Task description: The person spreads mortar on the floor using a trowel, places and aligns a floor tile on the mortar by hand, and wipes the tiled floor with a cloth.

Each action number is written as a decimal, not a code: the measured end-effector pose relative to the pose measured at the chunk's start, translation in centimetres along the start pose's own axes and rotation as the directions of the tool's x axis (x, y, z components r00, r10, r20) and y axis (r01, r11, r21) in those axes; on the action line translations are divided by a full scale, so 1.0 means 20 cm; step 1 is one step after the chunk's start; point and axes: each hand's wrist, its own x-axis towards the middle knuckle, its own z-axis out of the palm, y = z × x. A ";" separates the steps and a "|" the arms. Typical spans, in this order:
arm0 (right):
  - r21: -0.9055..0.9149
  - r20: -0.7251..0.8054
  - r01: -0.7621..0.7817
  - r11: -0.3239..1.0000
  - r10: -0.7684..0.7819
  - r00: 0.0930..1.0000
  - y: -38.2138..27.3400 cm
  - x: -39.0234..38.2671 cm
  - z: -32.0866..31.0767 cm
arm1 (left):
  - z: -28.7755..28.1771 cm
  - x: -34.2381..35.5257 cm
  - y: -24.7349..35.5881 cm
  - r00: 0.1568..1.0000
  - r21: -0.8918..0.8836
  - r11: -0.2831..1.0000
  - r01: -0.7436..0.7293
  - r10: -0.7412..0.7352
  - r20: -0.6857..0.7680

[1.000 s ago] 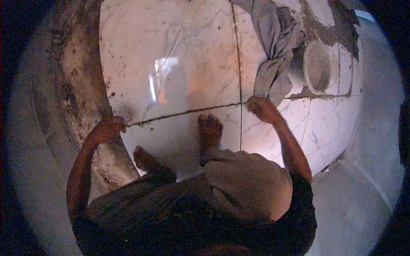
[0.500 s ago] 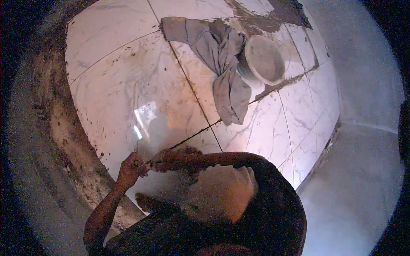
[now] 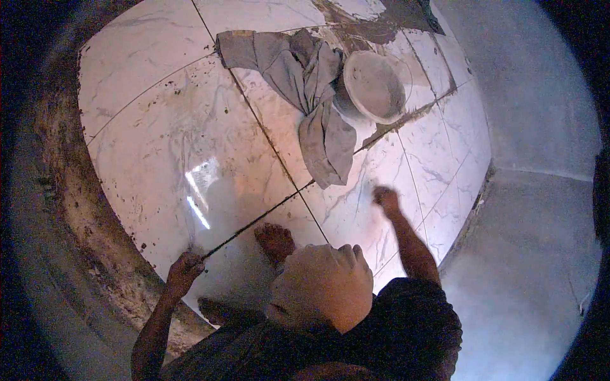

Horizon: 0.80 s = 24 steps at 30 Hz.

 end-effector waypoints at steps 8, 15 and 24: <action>-0.266 -0.444 -0.598 0.756 0.454 0.772 0.59 0.80 -0.94 | -0.02 -0.01 -0.07 0.995 0.036 0.996 0.077 -0.074 -0.073; 0.192 0.084 0.123 0.974 -0.141 0.986 -0.47 0.66 -0.25 | -0.06 -0.01 0.00 0.998 0.125 0.990 0.065 -0.064 -0.011; 0.123 -0.079 -0.064 0.990 0.074 0.994 -0.94 1.16 -0.37 | -0.03 -0.03 -0.07 0.997 0.188 0.981 -0.057 0.066 -0.045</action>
